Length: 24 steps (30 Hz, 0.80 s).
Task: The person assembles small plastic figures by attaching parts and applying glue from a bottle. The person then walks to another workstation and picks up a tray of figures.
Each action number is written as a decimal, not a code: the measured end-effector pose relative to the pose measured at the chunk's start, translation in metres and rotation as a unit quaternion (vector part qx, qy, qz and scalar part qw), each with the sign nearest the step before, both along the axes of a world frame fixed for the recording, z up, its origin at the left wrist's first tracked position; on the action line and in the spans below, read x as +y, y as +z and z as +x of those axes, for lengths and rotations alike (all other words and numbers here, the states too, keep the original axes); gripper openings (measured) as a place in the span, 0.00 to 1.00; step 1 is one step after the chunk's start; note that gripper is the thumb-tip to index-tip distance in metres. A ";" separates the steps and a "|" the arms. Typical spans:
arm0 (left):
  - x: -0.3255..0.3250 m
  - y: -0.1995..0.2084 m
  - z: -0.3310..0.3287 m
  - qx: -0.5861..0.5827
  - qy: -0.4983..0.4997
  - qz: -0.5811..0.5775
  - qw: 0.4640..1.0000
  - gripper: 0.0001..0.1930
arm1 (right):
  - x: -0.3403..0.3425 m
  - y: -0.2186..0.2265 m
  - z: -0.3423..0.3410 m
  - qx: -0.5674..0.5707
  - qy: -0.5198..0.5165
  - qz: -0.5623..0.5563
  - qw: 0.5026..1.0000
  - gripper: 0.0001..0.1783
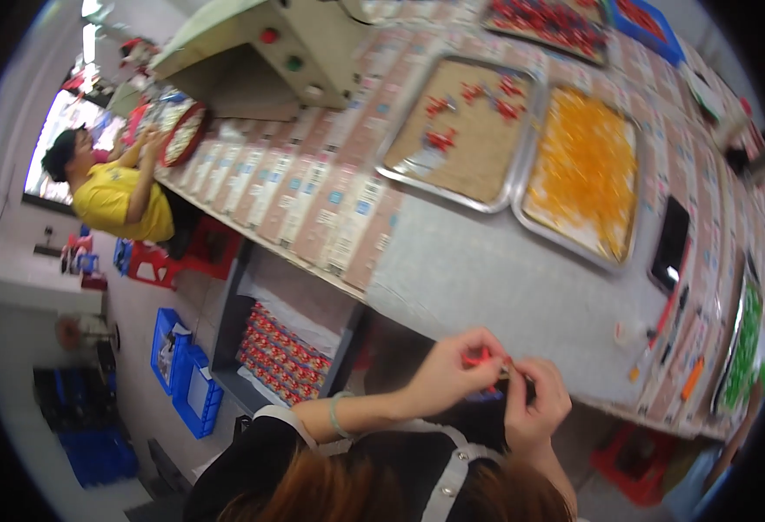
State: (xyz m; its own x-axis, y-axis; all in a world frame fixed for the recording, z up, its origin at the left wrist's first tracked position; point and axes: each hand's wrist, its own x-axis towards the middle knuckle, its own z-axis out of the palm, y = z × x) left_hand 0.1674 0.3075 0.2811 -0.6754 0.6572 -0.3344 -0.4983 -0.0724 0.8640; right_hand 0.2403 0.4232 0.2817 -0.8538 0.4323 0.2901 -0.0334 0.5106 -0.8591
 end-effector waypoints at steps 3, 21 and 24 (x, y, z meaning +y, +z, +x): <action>-0.001 -0.001 0.004 0.010 0.012 0.010 1.000 0.05 | -0.001 0.001 0.001 -0.010 0.009 0.005 1.000 0.05; -0.016 0.013 0.011 0.057 0.057 0.047 0.996 0.06 | -0.022 0.016 -0.001 -0.001 0.002 0.020 1.000 0.01; -0.019 0.016 0.021 0.059 0.065 0.054 0.995 0.05 | -0.027 0.021 0.008 0.021 0.012 0.023 0.999 0.01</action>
